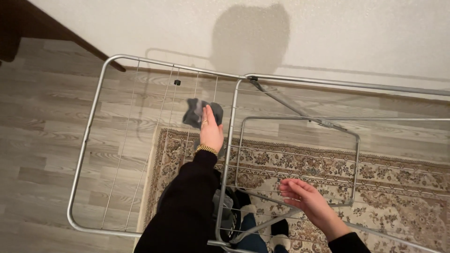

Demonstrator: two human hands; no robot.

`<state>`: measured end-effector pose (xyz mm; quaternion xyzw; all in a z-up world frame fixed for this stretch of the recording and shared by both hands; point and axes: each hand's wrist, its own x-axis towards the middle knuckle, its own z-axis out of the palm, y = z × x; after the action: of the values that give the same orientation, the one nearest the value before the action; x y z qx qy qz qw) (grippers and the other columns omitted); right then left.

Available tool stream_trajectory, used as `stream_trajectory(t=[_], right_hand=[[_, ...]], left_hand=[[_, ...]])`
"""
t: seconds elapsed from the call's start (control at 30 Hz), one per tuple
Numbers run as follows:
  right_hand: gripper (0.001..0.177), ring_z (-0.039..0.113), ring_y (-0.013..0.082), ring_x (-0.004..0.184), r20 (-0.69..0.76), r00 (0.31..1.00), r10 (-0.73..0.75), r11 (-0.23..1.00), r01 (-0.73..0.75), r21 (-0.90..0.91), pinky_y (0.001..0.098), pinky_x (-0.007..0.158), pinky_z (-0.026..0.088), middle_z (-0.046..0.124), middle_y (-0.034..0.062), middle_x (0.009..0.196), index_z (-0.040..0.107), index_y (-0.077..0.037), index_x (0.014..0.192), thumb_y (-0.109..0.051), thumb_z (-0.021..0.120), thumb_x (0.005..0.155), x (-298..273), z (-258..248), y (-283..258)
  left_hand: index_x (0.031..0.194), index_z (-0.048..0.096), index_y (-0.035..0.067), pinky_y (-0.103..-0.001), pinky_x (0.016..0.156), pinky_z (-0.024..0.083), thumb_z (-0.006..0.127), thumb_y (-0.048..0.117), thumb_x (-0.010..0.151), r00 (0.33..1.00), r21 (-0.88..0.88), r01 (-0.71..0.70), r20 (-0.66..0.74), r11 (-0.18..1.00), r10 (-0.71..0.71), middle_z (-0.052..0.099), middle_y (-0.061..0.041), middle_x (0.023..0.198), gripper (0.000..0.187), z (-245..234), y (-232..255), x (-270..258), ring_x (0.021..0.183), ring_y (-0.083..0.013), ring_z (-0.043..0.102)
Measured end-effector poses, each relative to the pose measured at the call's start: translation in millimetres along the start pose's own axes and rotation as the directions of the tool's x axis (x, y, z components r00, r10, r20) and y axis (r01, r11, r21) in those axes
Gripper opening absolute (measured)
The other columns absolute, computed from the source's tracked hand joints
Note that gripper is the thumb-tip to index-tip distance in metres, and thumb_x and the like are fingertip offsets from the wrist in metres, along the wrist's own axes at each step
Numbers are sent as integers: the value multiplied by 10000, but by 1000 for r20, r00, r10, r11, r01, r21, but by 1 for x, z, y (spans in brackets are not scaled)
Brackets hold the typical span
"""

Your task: The person removes socks and other small garments from a laundry basket and hangs them one by one on a metal drying rack. The person handles each item individually, unfolding and placing it on the rack's wires.

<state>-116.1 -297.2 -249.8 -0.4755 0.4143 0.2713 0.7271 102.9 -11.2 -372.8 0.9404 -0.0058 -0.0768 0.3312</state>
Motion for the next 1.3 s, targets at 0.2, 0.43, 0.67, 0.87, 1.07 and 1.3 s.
stream_trajectory(t=[0.2,0.43,0.67,0.87,1.07,1.3], right_hand=[[299,693,320,997,-5,1000,-27,1000,27,7,465,900,561,747,212,1117,707,44,1218,-135,590,1011,9,-12,3],[292,689,330,1006,-13,1000,-11,1000,12,10,465,901,562,745,226,1126,701,48,1213,-131,588,1012,6,-4,-3],[295,694,311,1003,-7,1000,-8,1000,8,1,454,890,557,754,210,1124,718,41,1201,-152,591,1018,10,0,0],[304,687,322,1004,1,1000,-7,1000,7,5,459,900,552,744,217,1118,711,51,1216,-146,579,1025,8,2,0],[306,685,312,1006,-11,1000,3,1000,-3,7,454,901,550,740,207,1120,708,39,1227,-156,578,1030,3,6,-6],[317,680,335,1023,-21,1000,3,1000,-3,-4,469,913,545,739,235,1156,695,57,1243,-136,567,1028,1,5,-2]], left_hand=[[1653,-20,75,-458,554,521,551,41,1005,984,47,115,134,992,-120,553,-207,1496,864,-11,4,2,738,-342,654],[1676,-5,146,-474,630,522,490,48,1033,968,-46,182,185,982,-171,620,-245,1355,817,-24,11,0,779,-373,669],[1700,28,228,-407,572,417,467,111,1076,927,-146,301,277,942,-253,604,-145,736,772,-44,22,-3,587,-296,543],[1702,82,246,-359,570,360,452,106,1089,907,-333,367,337,869,-254,551,-151,755,730,-46,19,-1,540,-235,415],[1684,117,225,-424,876,476,471,101,1069,916,-366,357,319,859,-245,526,-189,1430,720,-37,9,0,1071,-356,565],[1676,174,172,-472,872,524,477,121,1059,932,-269,318,264,909,-248,696,-237,1252,690,-27,1,4,1048,-424,676]])
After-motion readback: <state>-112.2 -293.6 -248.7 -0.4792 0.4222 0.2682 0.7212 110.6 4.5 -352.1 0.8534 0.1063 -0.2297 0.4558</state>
